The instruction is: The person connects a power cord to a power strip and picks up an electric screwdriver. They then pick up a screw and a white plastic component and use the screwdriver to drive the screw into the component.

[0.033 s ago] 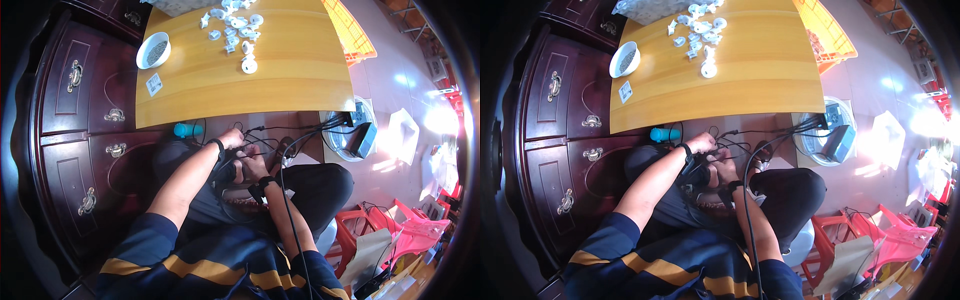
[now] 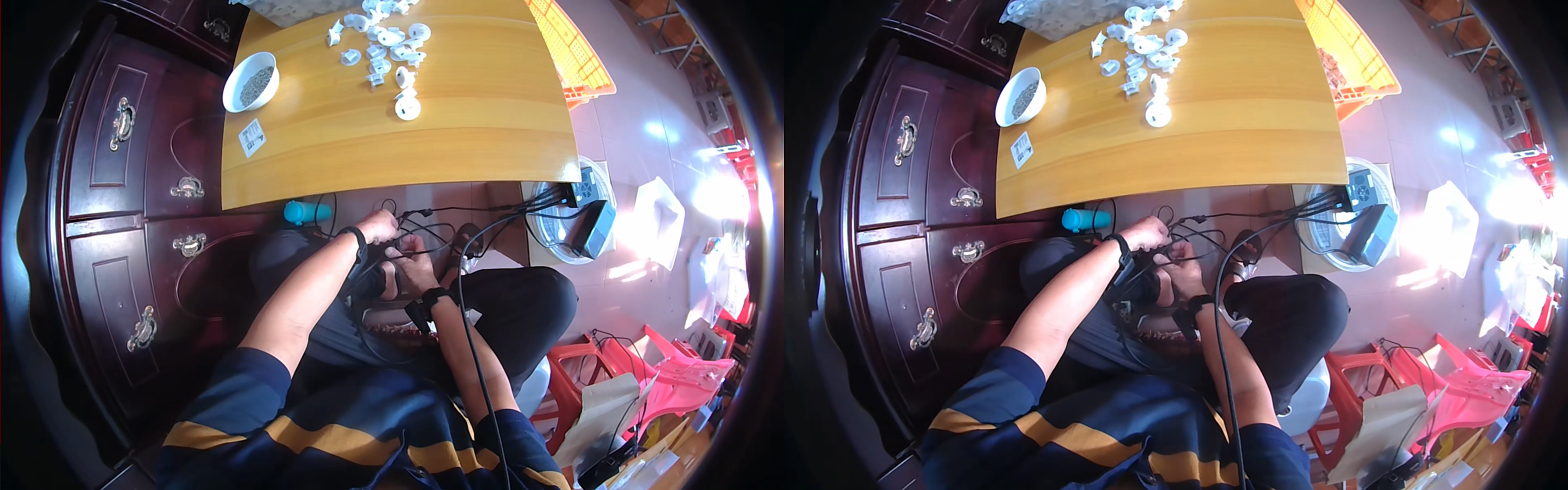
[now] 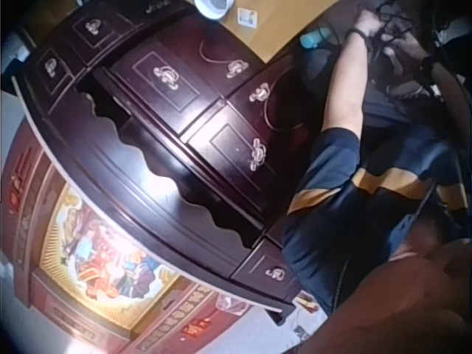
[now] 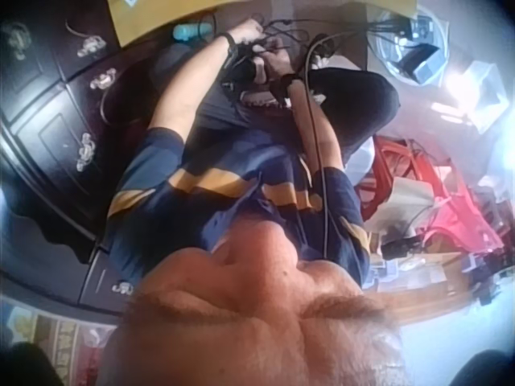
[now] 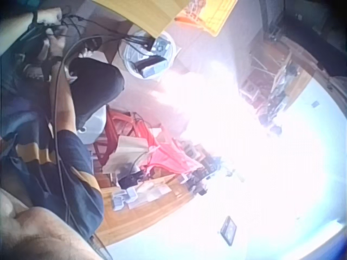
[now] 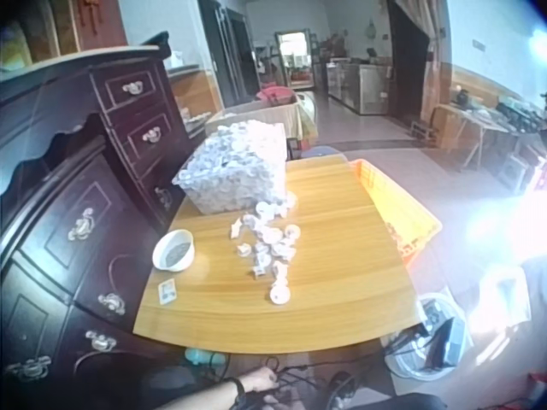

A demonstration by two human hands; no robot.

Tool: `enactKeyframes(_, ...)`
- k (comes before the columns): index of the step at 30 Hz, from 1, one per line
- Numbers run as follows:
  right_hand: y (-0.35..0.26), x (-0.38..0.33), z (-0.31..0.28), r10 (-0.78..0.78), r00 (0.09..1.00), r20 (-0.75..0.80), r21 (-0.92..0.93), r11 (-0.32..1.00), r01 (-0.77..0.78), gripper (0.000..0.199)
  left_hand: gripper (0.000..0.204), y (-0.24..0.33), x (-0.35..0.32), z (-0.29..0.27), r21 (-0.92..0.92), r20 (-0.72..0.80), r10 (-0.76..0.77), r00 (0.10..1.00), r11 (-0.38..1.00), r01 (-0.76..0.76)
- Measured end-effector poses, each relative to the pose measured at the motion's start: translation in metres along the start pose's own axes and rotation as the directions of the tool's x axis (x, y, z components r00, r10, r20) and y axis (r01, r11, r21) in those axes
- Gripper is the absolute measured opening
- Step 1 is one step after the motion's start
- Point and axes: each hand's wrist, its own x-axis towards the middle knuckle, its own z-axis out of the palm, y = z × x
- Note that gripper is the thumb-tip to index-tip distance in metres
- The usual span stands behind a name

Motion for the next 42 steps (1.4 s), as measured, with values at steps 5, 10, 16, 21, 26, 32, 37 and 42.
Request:
enactKeyframes(5,0.012,0.008,-0.009,0.006,0.997,-0.072,-0.385,0.922,-0.033,0.055,0.019,0.003,0.001,0.001,-0.146,0.118,0.001,0.993,0.989,0.017)
enactKeyframes(10,0.008,0.012,-0.011,0.16,0.987,0.028,-0.422,0.897,-0.133,0.061,0.026,0.002,-0.003,0.001,-0.204,0.158,0.008,0.987,0.979,0.025)
enactKeyframes(16,0.014,0.009,-0.016,0.1,0.991,-0.086,-0.25,0.961,-0.119,0.059,0.03,0.022,-0.03,0.0,-0.191,0.366,0.0,0.931,0.979,0.075)
enactKeyframes(21,0.038,0.019,-0.036,0.015,0.992,-0.126,-0.368,0.928,-0.061,0.039,0.021,0.03,-0.033,-0.017,-0.046,0.232,0.037,0.972,0.999,-0.027)
enactKeyframes(26,-0.005,0.002,-0.041,0.112,0.983,-0.142,-0.327,0.932,-0.154,0.024,0.019,0.037,-0.032,-0.055,-0.352,-0.031,0.0,1.0,0.936,-0.011)
enactKeyframes(32,-0.061,-0.042,-0.016,0.124,0.984,0.126,0.057,0.99,-0.132,0.018,0.029,0.026,-0.01,-0.066,-0.466,-0.168,0.048,0.985,0.876,-0.122)
enactKeyframes(37,-0.076,-0.061,0.004,0.215,0.959,0.183,0.274,0.926,-0.26,0.012,0.026,0.06,-0.01,-0.05,-0.702,-0.054,0.233,0.971,0.683,-0.203)
enactKeyframes(42,-0.055,-0.054,0.005,0.269,0.931,0.246,0.405,0.845,-0.35,0.01,0.019,0.101,-0.026,-0.029,-0.74,0.017,0.418,0.909,0.616,-0.269)
